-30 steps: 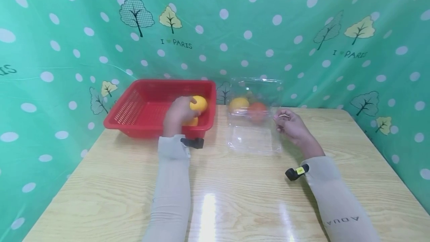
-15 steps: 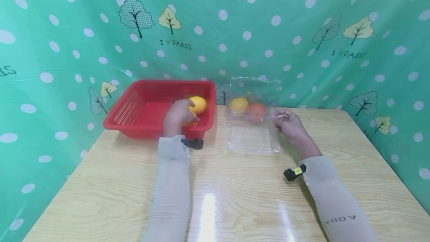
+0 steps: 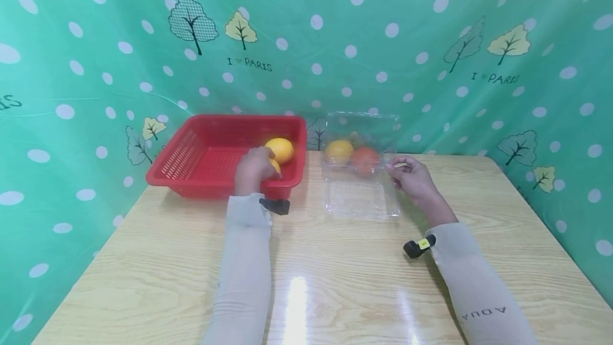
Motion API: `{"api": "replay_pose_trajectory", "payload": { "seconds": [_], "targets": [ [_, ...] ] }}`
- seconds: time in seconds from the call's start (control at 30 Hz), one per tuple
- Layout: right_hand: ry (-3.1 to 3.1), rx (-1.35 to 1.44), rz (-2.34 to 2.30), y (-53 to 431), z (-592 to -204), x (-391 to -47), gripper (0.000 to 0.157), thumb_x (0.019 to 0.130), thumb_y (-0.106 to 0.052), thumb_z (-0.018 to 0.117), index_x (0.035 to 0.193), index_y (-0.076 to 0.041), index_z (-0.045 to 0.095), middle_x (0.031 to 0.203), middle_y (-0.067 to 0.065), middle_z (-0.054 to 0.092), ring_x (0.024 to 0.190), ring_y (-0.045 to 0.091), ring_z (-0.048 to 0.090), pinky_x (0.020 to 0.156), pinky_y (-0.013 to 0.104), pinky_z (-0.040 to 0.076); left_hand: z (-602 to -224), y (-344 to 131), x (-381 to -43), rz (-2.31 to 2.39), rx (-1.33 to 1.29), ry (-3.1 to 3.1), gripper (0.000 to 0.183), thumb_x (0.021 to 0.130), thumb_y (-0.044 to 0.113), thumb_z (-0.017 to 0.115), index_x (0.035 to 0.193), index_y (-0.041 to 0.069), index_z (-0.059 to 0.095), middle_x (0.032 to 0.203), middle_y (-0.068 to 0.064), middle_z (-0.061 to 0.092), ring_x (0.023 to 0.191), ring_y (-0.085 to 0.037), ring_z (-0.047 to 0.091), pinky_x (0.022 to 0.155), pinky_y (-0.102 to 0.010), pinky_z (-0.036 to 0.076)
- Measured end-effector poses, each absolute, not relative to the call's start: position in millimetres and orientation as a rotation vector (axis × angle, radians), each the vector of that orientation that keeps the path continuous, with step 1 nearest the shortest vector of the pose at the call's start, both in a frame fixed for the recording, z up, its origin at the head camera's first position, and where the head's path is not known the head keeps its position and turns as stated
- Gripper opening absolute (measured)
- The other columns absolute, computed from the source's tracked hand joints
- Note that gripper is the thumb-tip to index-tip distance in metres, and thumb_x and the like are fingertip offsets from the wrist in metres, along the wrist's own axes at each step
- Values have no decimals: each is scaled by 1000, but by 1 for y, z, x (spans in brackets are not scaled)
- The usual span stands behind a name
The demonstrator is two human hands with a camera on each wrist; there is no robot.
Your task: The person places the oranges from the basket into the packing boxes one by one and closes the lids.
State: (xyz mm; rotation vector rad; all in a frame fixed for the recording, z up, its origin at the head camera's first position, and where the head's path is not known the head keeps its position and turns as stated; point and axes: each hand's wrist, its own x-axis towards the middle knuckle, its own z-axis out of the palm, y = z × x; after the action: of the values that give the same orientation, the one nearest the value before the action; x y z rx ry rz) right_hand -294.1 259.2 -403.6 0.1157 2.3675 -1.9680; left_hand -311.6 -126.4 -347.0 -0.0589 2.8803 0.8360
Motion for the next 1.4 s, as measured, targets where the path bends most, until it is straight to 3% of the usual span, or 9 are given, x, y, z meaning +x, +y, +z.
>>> {"api": "replay_pose_trajectory", "payload": {
  "seconds": [0.3,0.6,1.03,1.4],
  "targets": [
    [2402,112,-1955,260,-405,-294,24,103,-15,62,119,1,55,96,2,60,80,10,57,69,20,53,-345,-125,-310,845,-80,2868,65,78,13,84,137,7,58,122,-15,59,109,-36,55,92,-50,54],
    [2461,104,-1870,259,-407,-294,29,103,-20,62,122,2,55,97,1,59,82,11,57,69,21,51,-343,-124,-309,869,-107,2850,65,77,12,84,137,7,57,121,-15,59,108,-35,56,91,-50,54],
    [2435,96,-1873,259,-411,-293,23,104,-15,60,118,3,54,91,0,60,80,13,55,68,23,50,-345,-125,-310,834,-114,2842,59,80,9,82,134,8,57,116,-15,59,104,-35,57,89,-48,55],
    [2424,90,-1887,259,-412,-294,23,103,-15,61,117,3,54,88,0,59,79,14,55,66,23,48,-337,-122,-306,906,-60,3126,72,70,16,90,134,11,56,121,-11,52,110,-36,50,86,-52,57]
  ]
}}
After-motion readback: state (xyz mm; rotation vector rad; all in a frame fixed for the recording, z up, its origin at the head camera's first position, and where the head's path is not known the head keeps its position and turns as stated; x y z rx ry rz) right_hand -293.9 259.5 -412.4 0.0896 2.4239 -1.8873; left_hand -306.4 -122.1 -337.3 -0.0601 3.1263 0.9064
